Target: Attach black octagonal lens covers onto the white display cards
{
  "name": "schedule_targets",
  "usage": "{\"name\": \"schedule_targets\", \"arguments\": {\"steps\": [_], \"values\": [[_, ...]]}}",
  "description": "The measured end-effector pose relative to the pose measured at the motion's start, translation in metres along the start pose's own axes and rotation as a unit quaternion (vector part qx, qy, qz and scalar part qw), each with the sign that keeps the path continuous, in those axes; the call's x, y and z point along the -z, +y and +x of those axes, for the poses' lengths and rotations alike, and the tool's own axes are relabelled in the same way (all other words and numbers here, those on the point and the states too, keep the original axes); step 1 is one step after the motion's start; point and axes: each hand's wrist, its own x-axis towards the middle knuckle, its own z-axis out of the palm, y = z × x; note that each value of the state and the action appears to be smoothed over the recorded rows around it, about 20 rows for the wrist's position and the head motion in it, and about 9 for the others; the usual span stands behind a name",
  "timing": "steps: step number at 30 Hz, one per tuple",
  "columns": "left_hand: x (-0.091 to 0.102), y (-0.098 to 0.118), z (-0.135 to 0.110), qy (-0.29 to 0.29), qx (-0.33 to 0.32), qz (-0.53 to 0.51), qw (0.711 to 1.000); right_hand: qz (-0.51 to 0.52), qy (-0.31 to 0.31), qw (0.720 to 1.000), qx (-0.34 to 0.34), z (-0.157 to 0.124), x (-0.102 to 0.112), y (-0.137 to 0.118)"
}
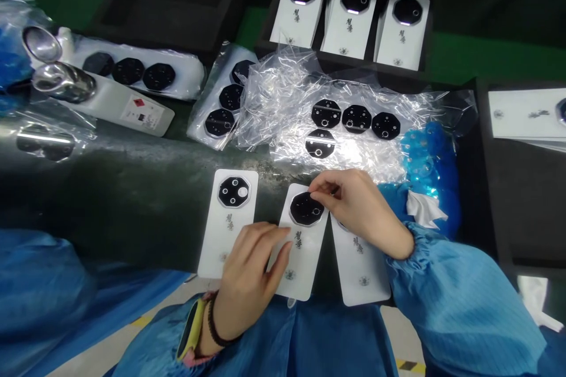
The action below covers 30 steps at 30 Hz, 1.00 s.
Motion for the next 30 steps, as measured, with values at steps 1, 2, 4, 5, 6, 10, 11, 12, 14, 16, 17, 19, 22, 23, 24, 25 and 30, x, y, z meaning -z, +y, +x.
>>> {"name": "schedule_targets", "arguments": {"steps": [1, 2, 4, 5, 6, 10, 11, 12, 14, 16, 17, 19, 22, 23, 24, 25, 30], "values": [[-0.002, 0.001, -0.004, -0.010, -0.027, 0.031, 0.999, -0.013, -0.002, 1.000, -0.005, 0.001, -0.002, 0.000], [-0.005, 0.001, -0.008, -0.019, -0.045, 0.054, 0.997, -0.024, -0.004, 1.000, -0.008, 0.001, -0.003, 0.000], [-0.009, 0.001, -0.013, -0.029, -0.064, 0.081, 0.994, -0.036, -0.010, 0.999, -0.009, 0.002, -0.006, -0.001], [-0.010, 0.001, -0.015, -0.030, -0.071, 0.089, 0.993, -0.037, -0.012, 0.999, -0.008, 0.002, -0.007, -0.001], [-0.011, 0.001, -0.016, -0.029, -0.076, 0.096, 0.992, -0.038, -0.011, 0.999, -0.007, 0.003, -0.008, -0.001], [-0.014, 0.000, -0.016, -0.025, -0.083, 0.119, 0.989, -0.048, -0.002, 0.999, -0.013, 0.004, -0.008, -0.002], [-0.014, -0.001, -0.016, -0.025, -0.084, 0.125, 0.988, -0.051, -0.006, 0.999, -0.016, 0.004, -0.008, -0.002], [-0.015, -0.001, -0.016, -0.025, -0.085, 0.128, 0.988, -0.055, -0.010, 0.998, -0.017, 0.004, -0.008, -0.003], [-0.015, -0.001, -0.016, -0.026, -0.085, 0.129, 0.988, -0.067, -0.016, 0.998, -0.017, 0.006, -0.008, -0.003], [-0.016, -0.001, -0.017, -0.031, -0.082, 0.128, 0.988, -0.081, -0.018, 0.996, -0.013, 0.007, -0.008, -0.003], [-0.016, -0.002, -0.017, -0.032, -0.080, 0.127, 0.988, -0.087, -0.018, 0.996, -0.010, 0.008, -0.008, -0.003], [-0.017, -0.002, -0.017, -0.032, -0.078, 0.123, 0.989, -0.093, -0.020, 0.995, -0.008, 0.009, -0.008, -0.002], [-0.017, -0.002, -0.018, -0.029, -0.078, 0.120, 0.989, -0.091, -0.022, 0.996, -0.008, 0.009, -0.008, -0.001], [-0.017, -0.002, -0.018, -0.029, -0.077, 0.121, 0.989, -0.090, -0.022, 0.996, -0.008, 0.008, -0.008, 0.000], [-0.017, -0.002, -0.017, -0.029, -0.076, 0.123, 0.989, -0.088, -0.022, 0.996, -0.007, 0.008, -0.008, 0.000], [-0.017, -0.002, -0.017, -0.030, -0.076, 0.125, 0.989, -0.085, -0.021, 0.996, -0.005, 0.008, -0.009, 0.000], [-0.018, -0.001, -0.017, -0.029, -0.076, 0.126, 0.989, -0.078, -0.014, 0.997, 0.009, 0.007, -0.009, 0.001]]}}
